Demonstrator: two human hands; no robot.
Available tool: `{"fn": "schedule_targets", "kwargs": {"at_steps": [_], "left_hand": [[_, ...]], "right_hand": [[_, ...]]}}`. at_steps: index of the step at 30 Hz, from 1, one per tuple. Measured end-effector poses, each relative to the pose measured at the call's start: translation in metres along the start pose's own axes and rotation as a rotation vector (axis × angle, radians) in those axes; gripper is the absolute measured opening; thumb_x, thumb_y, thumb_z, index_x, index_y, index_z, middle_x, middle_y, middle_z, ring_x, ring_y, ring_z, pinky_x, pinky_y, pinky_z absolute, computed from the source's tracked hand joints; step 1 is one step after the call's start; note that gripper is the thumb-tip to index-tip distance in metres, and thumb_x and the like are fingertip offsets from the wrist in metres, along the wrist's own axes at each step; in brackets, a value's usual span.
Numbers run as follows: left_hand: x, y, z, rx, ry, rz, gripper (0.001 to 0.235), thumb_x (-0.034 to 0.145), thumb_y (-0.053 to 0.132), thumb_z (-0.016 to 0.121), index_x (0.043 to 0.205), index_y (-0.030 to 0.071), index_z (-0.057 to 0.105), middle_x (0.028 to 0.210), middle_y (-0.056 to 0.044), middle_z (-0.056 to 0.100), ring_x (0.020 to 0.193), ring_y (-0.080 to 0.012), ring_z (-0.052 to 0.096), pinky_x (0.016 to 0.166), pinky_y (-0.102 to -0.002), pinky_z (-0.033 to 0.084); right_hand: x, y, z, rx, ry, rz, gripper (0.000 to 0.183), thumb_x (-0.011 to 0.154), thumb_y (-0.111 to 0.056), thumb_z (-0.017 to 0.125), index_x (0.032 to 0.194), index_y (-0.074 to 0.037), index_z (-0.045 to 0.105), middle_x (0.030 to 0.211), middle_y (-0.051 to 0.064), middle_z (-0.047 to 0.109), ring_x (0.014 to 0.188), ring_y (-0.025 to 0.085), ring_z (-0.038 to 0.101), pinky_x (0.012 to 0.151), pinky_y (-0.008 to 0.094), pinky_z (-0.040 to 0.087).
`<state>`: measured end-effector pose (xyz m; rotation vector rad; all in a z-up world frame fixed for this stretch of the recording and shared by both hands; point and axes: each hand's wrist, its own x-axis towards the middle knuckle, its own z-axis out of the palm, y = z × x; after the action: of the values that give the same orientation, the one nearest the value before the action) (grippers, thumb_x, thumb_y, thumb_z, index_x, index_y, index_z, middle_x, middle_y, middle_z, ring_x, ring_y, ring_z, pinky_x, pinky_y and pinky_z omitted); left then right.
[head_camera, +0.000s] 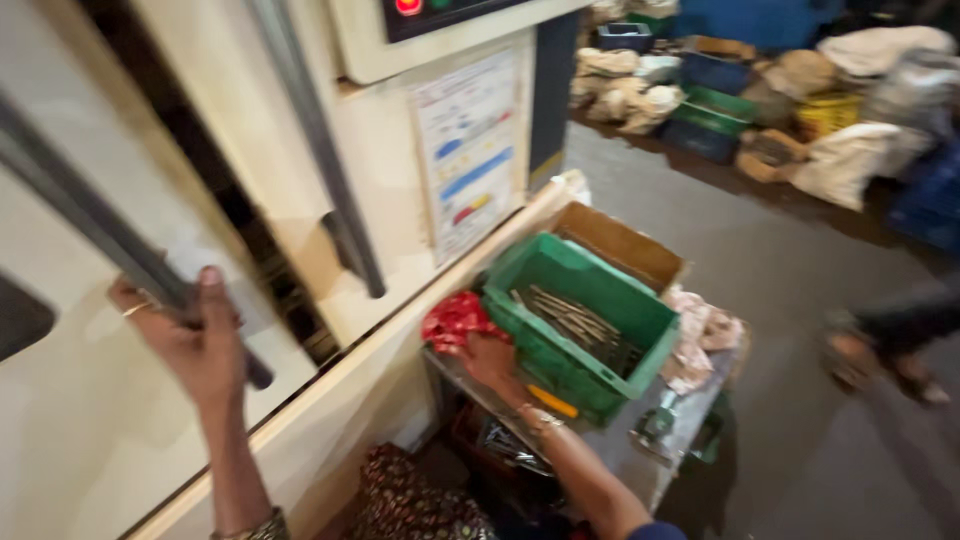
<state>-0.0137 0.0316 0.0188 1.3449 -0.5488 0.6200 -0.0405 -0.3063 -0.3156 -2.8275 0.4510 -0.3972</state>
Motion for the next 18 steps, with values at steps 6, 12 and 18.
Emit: {"fn": "schedule_targets", "kwargs": {"at_steps": [6,12,18], "left_hand": [[-0.011,0.009,-0.009,0.315,0.046,0.056,0.076,0.119,0.014,0.068,0.16,0.007,0.004,0.096,-0.009,0.053,0.075,-0.0131,0.048,0.072,-0.03,0.044],[-0.122,0.02,0.034,0.825,0.041,0.094,0.105,0.103,0.05,0.057,0.159,-0.011,-0.008,0.168,-0.032,0.002,0.158,-0.043,0.009,0.131,-0.054,0.007],[-0.235,-0.052,0.076,-0.43,-0.133,-0.413,0.095,0.099,0.068,0.039,0.163,0.009,-0.001,0.168,-0.014,0.01,0.152,-0.0341,0.024,0.123,-0.05,0.023]], "right_hand": [[-0.017,-0.018,-0.067,0.457,0.369,-0.054,0.025,0.096,-0.029,0.064,0.11,-0.01,0.073,0.088,0.012,0.075,0.075,0.027,0.068,0.067,0.041,0.055],[-0.05,-0.067,-0.179,1.377,0.378,-0.097,0.029,0.102,-0.014,0.064,0.129,-0.005,0.066,0.108,0.005,0.07,0.092,0.01,0.062,0.081,0.025,0.051],[-0.128,-0.139,-0.228,0.854,0.433,-0.42,0.041,0.09,-0.015,0.069,0.129,-0.006,0.066,0.11,0.013,0.065,0.104,0.023,0.061,0.091,0.031,0.046]]}}
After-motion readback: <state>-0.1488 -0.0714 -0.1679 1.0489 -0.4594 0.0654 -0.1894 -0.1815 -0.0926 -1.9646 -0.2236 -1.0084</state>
